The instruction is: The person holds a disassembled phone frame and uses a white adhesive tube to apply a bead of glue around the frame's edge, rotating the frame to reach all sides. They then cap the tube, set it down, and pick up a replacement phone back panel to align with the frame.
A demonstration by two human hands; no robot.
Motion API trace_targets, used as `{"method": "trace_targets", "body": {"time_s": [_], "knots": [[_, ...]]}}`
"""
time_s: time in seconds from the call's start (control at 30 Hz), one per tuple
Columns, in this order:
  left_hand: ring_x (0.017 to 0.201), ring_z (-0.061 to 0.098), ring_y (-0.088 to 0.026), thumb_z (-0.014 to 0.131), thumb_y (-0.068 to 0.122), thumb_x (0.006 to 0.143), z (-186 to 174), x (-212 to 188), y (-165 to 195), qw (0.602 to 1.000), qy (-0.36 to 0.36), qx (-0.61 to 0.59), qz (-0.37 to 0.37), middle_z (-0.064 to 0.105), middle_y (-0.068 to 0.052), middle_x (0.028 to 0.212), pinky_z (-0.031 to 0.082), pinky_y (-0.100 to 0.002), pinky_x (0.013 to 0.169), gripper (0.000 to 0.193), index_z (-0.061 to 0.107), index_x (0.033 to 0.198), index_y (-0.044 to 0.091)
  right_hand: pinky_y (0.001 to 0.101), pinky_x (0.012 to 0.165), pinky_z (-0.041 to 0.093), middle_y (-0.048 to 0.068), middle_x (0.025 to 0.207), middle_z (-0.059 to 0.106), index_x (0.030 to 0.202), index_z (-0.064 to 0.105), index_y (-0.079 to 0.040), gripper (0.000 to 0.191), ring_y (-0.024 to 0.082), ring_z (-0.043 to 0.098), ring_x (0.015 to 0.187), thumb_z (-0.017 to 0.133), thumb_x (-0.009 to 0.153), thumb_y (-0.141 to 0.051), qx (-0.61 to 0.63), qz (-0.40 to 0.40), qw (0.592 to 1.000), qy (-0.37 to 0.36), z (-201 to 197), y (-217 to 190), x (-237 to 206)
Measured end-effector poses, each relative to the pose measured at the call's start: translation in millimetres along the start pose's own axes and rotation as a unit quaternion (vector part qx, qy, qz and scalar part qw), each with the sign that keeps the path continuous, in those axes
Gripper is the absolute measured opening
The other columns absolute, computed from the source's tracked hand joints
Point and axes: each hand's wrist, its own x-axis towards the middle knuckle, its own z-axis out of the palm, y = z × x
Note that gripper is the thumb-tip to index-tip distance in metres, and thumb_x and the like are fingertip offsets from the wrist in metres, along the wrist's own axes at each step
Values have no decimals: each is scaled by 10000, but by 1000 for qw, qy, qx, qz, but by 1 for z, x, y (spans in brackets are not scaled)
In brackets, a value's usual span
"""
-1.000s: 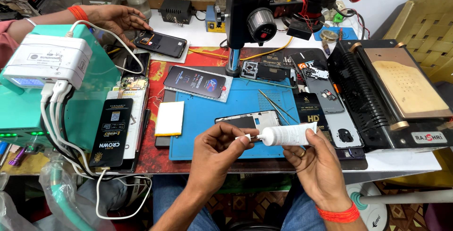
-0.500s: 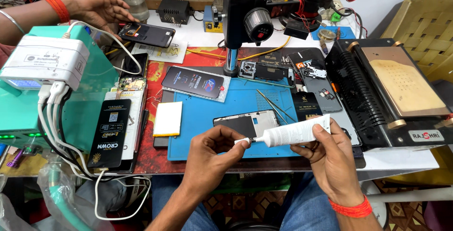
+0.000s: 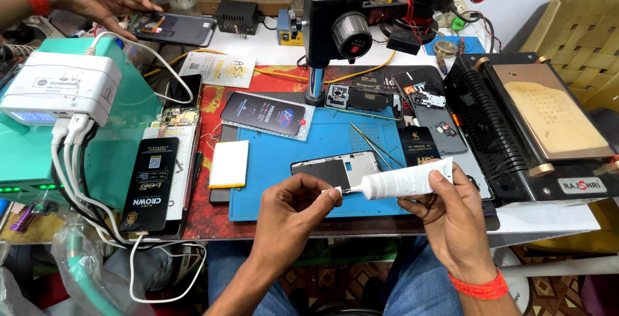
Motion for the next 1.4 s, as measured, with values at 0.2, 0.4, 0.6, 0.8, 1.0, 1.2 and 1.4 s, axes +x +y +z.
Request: {"method": "trace_targets", "body": {"time_s": [0.2, 0.4, 0.6, 0.8, 1.0, 1.2, 1.4], "knots": [[659, 642, -44, 800, 174, 866, -1, -2, 2, 1000, 6, 7, -3, 734, -24, 737, 508, -194, 571, 207, 758, 931, -17, 403, 832, 646, 123, 1059, 719, 1254, 565, -11, 256, 211, 736, 951, 496, 1082, -186, 10, 1, 1000, 7, 1, 0, -2], [680, 671, -48, 796, 158, 859, -2, -2, 4, 999, 9, 32, -7, 756, -28, 753, 533, -191, 595, 202, 772, 953, -19, 406, 835, 645, 124, 1068, 721, 1251, 566, -13, 255, 213, 738, 955, 501, 1078, -188, 9, 1, 1000, 8, 1, -1, -3], [695, 685, -57, 802, 144, 849, -3, -1, 4, 999, 6, 42, -11, 765, -35, 766, 552, -206, 610, 202, 786, 981, -8, 414, 835, 646, 134, 1072, 719, 1248, 564, -9, 258, 223, 738, 957, 506, 1073, -188, 3, 2, 1000, 7, 3, -4, -2], [785, 732, -77, 831, 106, 813, -2, -2, 0, 994, -18, 100, 42, 790, -32, 830, 599, -226, 718, 187, 803, 980, 27, 424, 832, 647, 128, 1069, 709, 1241, 556, 3, 254, 223, 733, 966, 506, 1067, -176, -24, 4, 1000, 7, 11, -4, -8], [924, 752, -95, 793, 46, 820, 1, -2, 2, 984, -8, 99, 146, 753, -12, 942, 637, -265, 867, 126, 739, 928, 11, 422, 844, 655, 135, 1070, 707, 1229, 564, -3, 253, 222, 733, 977, 503, 1049, -170, -38, 12, 999, 1, 21, -3, -11], [777, 627, -123, 766, 122, 911, -1, 0, 5, 996, -25, 77, -49, 700, -45, 814, 527, -278, 685, 213, 736, 1109, 49, 424, 846, 657, 138, 1064, 700, 1212, 561, 0, 237, 232, 735, 977, 509, 1056, -170, -35, 0, 999, 7, 21, -2, -13], [807, 742, -94, 777, 156, 863, -3, -1, 1, 989, -15, 144, 13, 809, -50, 856, 596, -254, 729, 217, 795, 1032, 21, 435, 845, 667, 131, 1056, 694, 1187, 554, -7, 213, 229, 735, 972, 514, 1055, -170, -44, -5, 999, 11, 20, 3, -12]]}}
